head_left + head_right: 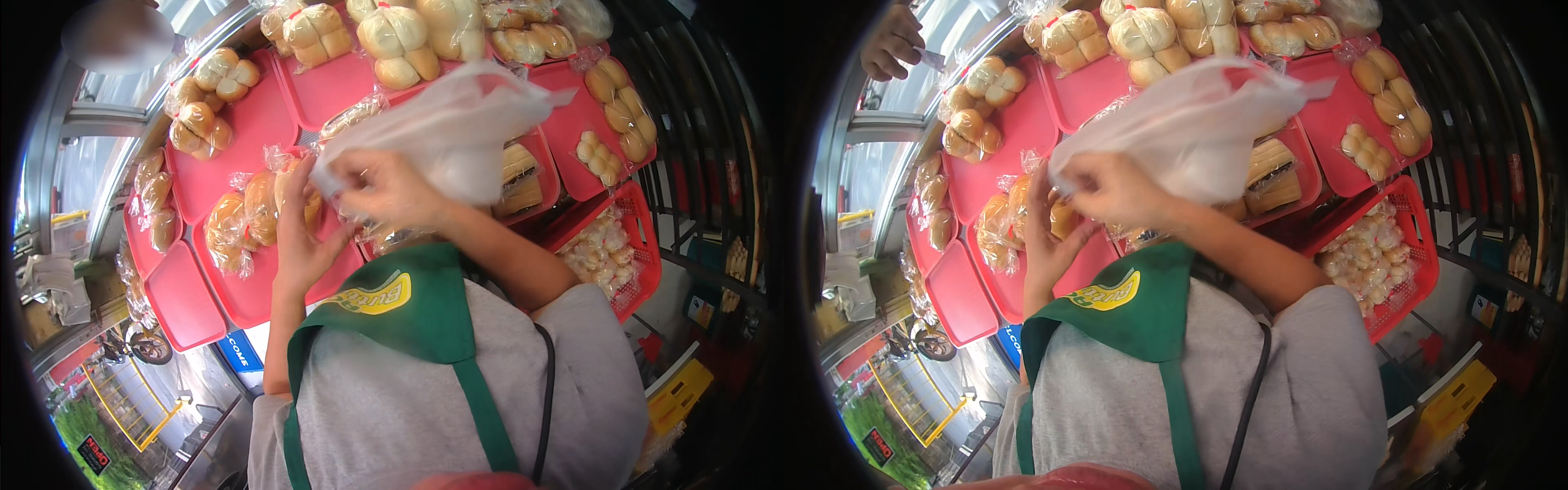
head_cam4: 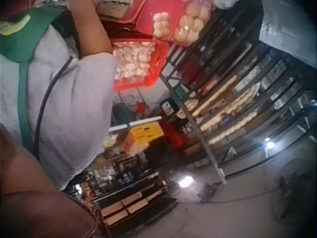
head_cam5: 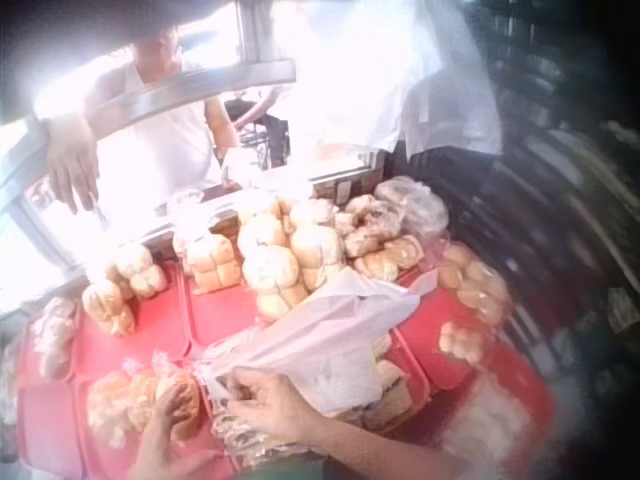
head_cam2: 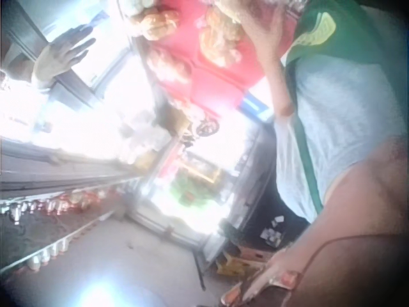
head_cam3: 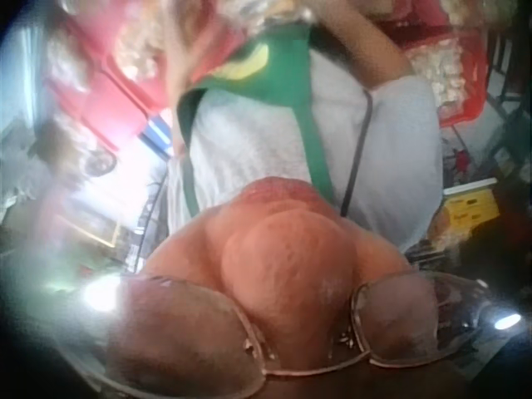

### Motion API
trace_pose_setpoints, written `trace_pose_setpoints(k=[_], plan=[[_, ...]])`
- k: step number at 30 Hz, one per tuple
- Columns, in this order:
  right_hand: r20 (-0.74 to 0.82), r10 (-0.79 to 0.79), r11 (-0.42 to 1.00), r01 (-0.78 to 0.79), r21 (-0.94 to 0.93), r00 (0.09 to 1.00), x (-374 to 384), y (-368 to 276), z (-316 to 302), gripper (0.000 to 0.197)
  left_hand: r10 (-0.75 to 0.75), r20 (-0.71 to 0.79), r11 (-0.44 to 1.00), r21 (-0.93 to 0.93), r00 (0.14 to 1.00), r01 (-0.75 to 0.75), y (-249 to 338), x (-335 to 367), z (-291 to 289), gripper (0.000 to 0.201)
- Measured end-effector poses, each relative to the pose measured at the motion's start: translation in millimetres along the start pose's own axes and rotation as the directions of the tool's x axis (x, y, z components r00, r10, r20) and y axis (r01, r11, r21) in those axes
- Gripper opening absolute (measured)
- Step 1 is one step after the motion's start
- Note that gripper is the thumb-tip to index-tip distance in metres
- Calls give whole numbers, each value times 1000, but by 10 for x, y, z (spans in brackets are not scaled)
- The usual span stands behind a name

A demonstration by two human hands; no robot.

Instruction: The person picks up small bread buns from a tray, places them into clear plastic bags, and ties the bags. They then place the packaged buns into red baskets and hand them to a customer. The person also handles cash and places it into a cash drawer.

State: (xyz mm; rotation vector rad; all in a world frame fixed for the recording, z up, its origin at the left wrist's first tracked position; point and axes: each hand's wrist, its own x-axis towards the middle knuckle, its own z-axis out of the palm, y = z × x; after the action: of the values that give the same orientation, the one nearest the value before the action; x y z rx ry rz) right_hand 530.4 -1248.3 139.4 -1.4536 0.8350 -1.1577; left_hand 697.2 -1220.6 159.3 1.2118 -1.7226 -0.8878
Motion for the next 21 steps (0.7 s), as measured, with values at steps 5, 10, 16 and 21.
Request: trace_pose_setpoints(k=[5, 10, 16, 21], plan=[[-141, -661, 698, 535, -475, 737, 49, -558, 135, 23, 57, -26, 989, -139, 998, -60, -325, 45, -254, 34], [166, -95, 791, 176, -586, 982, -21, -338, -225, 34, 240, 114, 970, 1, 964, -242, 155, 121, -244, 28], [100, 275, 660, -112, -743, 956, -352, -351, -877, 21, 133, -393, 990, 91, 910, -105, -162, 46, -1110, 9], [-60, 251, 851, -191, 489, 966, -591, -130, -1540, 28, -38, -475, 997, 34, 879, 62, -424, -93, -1387, 9]])
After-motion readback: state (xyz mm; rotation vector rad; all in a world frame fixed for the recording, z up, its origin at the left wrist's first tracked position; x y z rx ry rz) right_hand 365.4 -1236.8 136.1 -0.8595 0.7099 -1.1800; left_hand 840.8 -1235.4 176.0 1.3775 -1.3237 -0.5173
